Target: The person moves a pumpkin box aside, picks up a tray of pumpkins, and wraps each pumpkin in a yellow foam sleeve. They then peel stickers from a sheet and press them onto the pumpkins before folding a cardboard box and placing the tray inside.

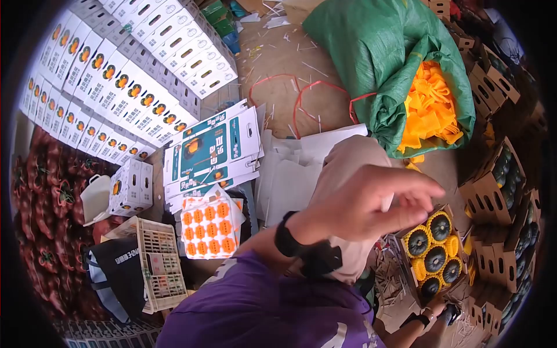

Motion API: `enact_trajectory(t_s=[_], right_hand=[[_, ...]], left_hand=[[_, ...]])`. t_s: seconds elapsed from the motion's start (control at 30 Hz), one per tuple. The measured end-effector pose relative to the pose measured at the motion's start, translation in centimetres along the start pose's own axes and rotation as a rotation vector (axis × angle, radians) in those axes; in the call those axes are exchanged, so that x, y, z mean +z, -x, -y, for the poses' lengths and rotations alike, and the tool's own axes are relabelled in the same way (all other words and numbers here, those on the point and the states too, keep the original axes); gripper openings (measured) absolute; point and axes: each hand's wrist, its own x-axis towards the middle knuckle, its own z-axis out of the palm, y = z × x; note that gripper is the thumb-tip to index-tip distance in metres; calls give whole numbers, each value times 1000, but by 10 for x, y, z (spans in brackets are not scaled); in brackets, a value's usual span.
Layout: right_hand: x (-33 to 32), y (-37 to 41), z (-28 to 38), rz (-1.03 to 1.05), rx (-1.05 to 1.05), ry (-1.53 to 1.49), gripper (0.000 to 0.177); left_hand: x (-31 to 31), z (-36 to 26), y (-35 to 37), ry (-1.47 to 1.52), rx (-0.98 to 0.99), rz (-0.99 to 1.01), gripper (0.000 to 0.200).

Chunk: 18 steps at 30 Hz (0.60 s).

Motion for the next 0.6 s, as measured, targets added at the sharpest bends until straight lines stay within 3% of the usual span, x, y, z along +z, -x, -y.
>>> enact_trajectory(t_s=[0.03,0.07,0.1,0.17,0.23,0.3,0.37,0.43,0.47,0.5,0.6], right_hand=[[1,-7,-6,-61,-109,-27,34],[0,-14,-7,-45,-97,42,36],[-7,-20,-2,-32,-80,110,41],[-19,-32,6,-208,69,-287,51],[-42,-32,25,-171,71,-395,51],[-45,-46,30,-225,-77,-483,46],[-54,-40,50,-188,-110,-595,44],[-53,-41,60,-124,-152,-528,43],[-62,-31,73,-96,-139,-513,40],[-69,-25,79,-106,-138,-515,40],[-64,-21,71,-111,-153,-565,35]], left_hand=[[-40,-6,24,71,-154,-253,25],[-89,-3,53,-114,-383,-451,22],[-142,16,101,-497,-556,-541,18],[-211,30,216,-1203,-811,-652,15],[-239,34,330,-1282,-1194,-590,24],[-224,56,419,-1352,-1550,-385,37],[-167,60,421,-1356,-1657,-441,48],[-142,87,449,-1442,-1702,-347,49],[-134,88,448,-1602,-1645,-203,41],[-134,89,443,-1598,-1636,-209,41],[-141,82,419,-1266,-1798,-314,26]])
